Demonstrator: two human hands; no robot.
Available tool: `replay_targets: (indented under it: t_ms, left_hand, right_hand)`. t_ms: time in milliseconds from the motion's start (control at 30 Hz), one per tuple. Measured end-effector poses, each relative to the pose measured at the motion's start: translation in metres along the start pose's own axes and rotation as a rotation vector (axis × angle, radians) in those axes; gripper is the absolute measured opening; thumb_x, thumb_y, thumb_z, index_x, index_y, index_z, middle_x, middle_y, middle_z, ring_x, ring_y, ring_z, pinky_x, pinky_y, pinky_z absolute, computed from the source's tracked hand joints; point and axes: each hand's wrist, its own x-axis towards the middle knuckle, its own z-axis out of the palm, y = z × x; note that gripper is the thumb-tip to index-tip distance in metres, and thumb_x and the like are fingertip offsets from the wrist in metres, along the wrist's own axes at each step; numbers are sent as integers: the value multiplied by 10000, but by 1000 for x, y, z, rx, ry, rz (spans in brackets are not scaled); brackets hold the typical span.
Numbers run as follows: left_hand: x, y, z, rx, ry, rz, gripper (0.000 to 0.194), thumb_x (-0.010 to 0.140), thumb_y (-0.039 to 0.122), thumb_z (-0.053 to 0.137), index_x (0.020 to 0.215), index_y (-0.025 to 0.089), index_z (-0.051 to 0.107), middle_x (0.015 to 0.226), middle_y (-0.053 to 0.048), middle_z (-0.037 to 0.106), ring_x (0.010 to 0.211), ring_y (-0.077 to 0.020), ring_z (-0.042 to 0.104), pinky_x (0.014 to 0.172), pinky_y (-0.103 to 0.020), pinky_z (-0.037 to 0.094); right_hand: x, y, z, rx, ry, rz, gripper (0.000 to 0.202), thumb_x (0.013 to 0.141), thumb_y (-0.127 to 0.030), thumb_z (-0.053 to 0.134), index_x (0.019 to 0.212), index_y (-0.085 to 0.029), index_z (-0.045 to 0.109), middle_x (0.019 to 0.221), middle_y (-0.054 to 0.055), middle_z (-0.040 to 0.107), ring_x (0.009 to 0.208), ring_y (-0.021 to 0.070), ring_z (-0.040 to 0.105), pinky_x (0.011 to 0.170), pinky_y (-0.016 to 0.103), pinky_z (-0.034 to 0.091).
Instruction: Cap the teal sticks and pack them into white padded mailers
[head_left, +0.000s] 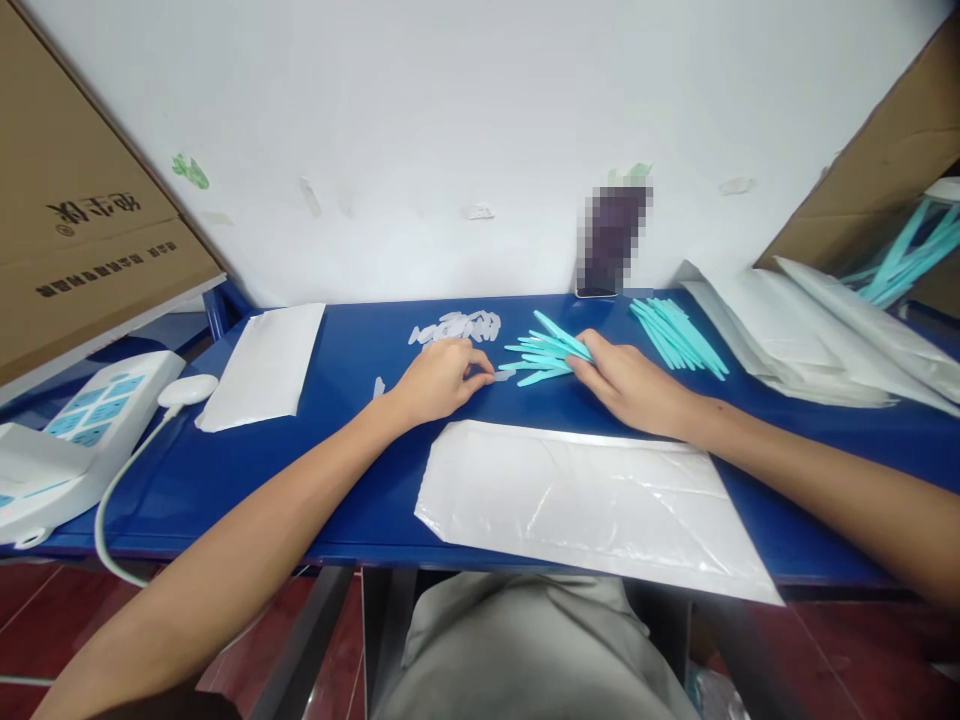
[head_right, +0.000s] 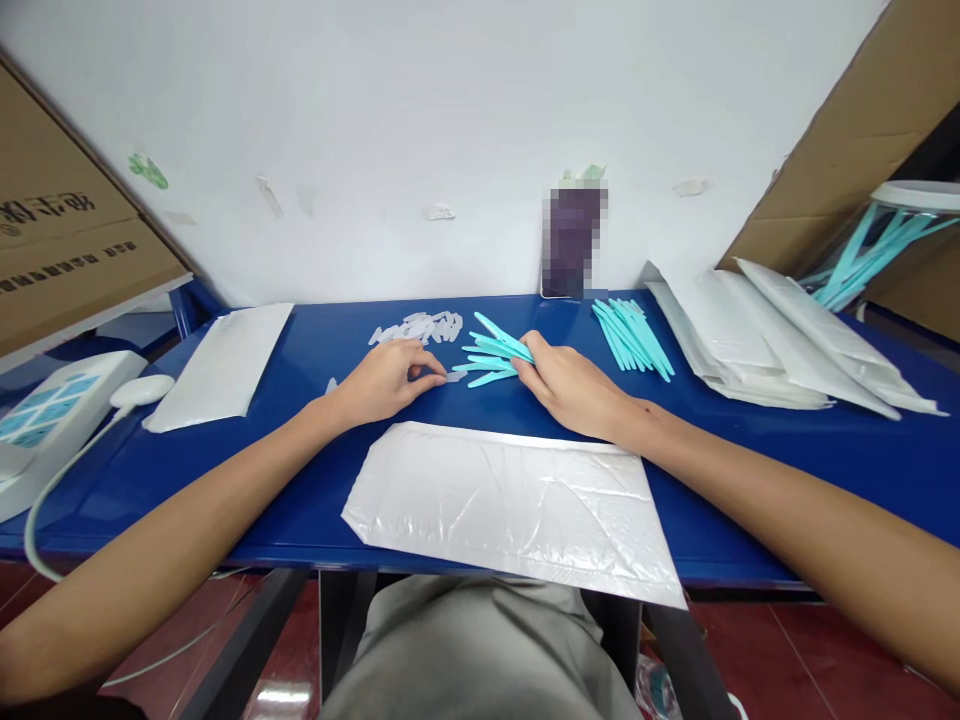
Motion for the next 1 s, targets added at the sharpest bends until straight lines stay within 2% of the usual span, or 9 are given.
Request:
replay_targets:
  t_ms: [133,267,433,500,700,767,867,1000]
  left_hand:
    - [-1,6,-2,-134,20,-43,186,941,326,606,901,190,726,812,-36,680,749,-185,609,711,-315,436]
    - [-3,14,-7,-391,49,-134,217,936,374,616,904,178,703,702,-12,714,629,-154,621,664,-298,461]
    - [-2,23,-11,-546,138,-175,172,871,340,707,822,177,735,834,-46,767,775,-181,683,734,-314,521]
    - [-1,25,-10,-617,185,-209,154,835,324,749,789,177,748,837,-46,766,777,-184,687,754,-328,538]
    - [0,28,-8,-704,223,-216,127,829,298,748,885,194,794,918,-46,785,824,-184,691,771,-333,536]
    - [-1,28,-9,-693,202,-228,163,850,325,726,930,205,802,924,-43,784,731,-162,658,688,-315,505]
    - [-2,27,-8,-672,184,-229,195,862,353,710,945,204,806,850,-28,762,555,-109,515,560,-286,403]
    - [-2,28,-7,-609,203,-209,187,881,315,672,922,193,807,703,1,681,488,-89,330,504,-284,308]
  right_hand:
    - [1,1,-1,52,6,-27,278,1027,-479,359,853,-271,297,616,-18,487,546,215,506,561,325,334]
    - [1,-1,-2,84,54,-33,234,1011,-456,409,883,-266,364,655,-3,539,585,226,551,589,324,363]
    - [-1,-1,-1,73,143,-50,202,1021,-445,404,1009,-248,446,723,10,582,656,237,589,643,325,377]
    - [-1,1,-1,69,154,-59,198,1023,-437,407,1025,-243,449,734,13,585,660,234,584,648,323,374]
    - [-2,5,-2,31,177,-57,175,1012,-421,424,987,-248,424,664,-9,520,568,211,504,592,315,328]
    - [-3,5,-1,19,175,-63,173,1011,-421,421,981,-250,417,661,-8,514,559,211,493,584,315,323]
    - [-3,5,-2,8,153,-56,164,1005,-411,424,978,-251,407,662,-4,521,560,216,504,574,314,323]
    - [-4,3,-5,-9,99,-45,146,998,-392,414,973,-249,404,671,4,550,546,217,516,553,312,310]
